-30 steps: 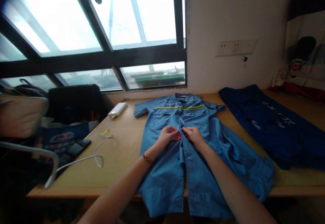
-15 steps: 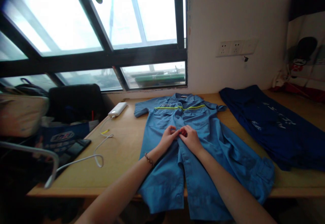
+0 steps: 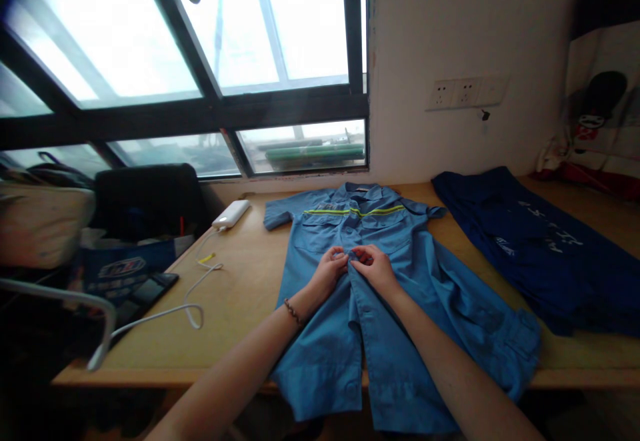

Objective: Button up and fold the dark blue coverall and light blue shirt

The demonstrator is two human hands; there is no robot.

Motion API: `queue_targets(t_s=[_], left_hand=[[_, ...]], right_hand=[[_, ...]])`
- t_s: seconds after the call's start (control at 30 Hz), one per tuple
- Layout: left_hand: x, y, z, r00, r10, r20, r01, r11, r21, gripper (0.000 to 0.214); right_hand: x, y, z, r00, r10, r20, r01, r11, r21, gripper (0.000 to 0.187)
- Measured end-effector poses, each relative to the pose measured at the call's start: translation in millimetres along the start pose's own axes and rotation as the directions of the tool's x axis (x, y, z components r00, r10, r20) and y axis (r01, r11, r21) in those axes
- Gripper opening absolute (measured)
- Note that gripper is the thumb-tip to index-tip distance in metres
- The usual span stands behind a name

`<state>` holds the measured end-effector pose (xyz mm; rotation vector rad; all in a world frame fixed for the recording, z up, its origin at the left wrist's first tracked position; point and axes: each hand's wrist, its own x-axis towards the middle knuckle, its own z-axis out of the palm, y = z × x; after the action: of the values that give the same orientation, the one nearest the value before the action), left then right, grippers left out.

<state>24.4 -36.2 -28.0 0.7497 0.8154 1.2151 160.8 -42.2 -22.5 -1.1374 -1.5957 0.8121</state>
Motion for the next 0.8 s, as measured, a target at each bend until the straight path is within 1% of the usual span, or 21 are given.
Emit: queue_targets(t_s=[0.13,0.17,0.23,0.3,0.33,0.37,0.4,0.47,0.5,0.57,0.63,0.73,0.8], left_hand=[[-2,2,2.2,1.000,0.018,-0.001,-0.018,1.000,0.001,0.044],[-2,2,2.1,1.000,0.024,0.001,-0.024,1.000,0.005,0.045],[-3,3,1.4,0.999,0.038,0.009,-0.038,0.999,0.019,0.046],[-2,3,0.3,0.998,0.055,0.023,-0.056,0.998,0.041,0.045],[-2,2,-0.2,0.998,0.061,0.025,-0.063,0.997,0.052,0.045],[-1,2,-0.7,0.998,0.065,0.022,-0.066,0.996,0.060,0.045],[-1,2,-1.1,0.998,0.067,0.015,-0.068,0.995,0.067,0.044],[0,1,-1.7,0.997,0.072,0.005,-0.072,0.995,0.074,0.043],[0,1,-1.9,0.997,0.076,0.004,-0.076,0.994,0.074,0.042],[0,1,-2.1,0.996,0.083,0.009,-0.084,0.993,0.078,0.041],[0,1,-2.1,0.996,0.087,0.016,-0.088,0.992,0.091,0.040],[-1,3,-2.3,0.996,0.082,0.026,-0.085,0.988,0.133,0.040],[1,4,-3.4,0.996,0.079,0.043,-0.086,0.980,0.179,0.039]], right_hand=[[3,8,0,0.992,0.123,0.042,-0.128,0.980,0.155,0.035],[4,9,0,0.984,0.164,0.065,-0.175,0.960,0.220,0.036],[4,11,-1,0.958,0.246,0.147,-0.283,0.893,0.349,0.038],[4,10,-2,0.933,0.279,0.227,-0.351,0.840,0.414,0.037],[3,9,-2,0.933,0.269,0.238,-0.348,0.843,0.409,0.038],[1,7,-2,0.943,0.246,0.224,-0.317,0.869,0.380,0.039],[0,5,-2,0.960,0.209,0.186,-0.261,0.908,0.328,0.040],[-3,2,1,0.990,0.105,0.094,-0.120,0.978,0.169,0.041],[-4,0,2,0.997,0.049,0.062,-0.054,0.995,0.082,0.040],[-6,-1,4,0.999,-0.036,0.037,0.037,0.998,-0.048,0.036],[-6,0,5,0.997,-0.053,0.050,0.057,0.994,-0.098,0.035],[-4,1,3,0.997,-0.010,0.080,0.016,0.997,-0.074,0.036],[-2,-2,0,0.998,-0.007,0.055,0.012,0.997,-0.077,0.037]])
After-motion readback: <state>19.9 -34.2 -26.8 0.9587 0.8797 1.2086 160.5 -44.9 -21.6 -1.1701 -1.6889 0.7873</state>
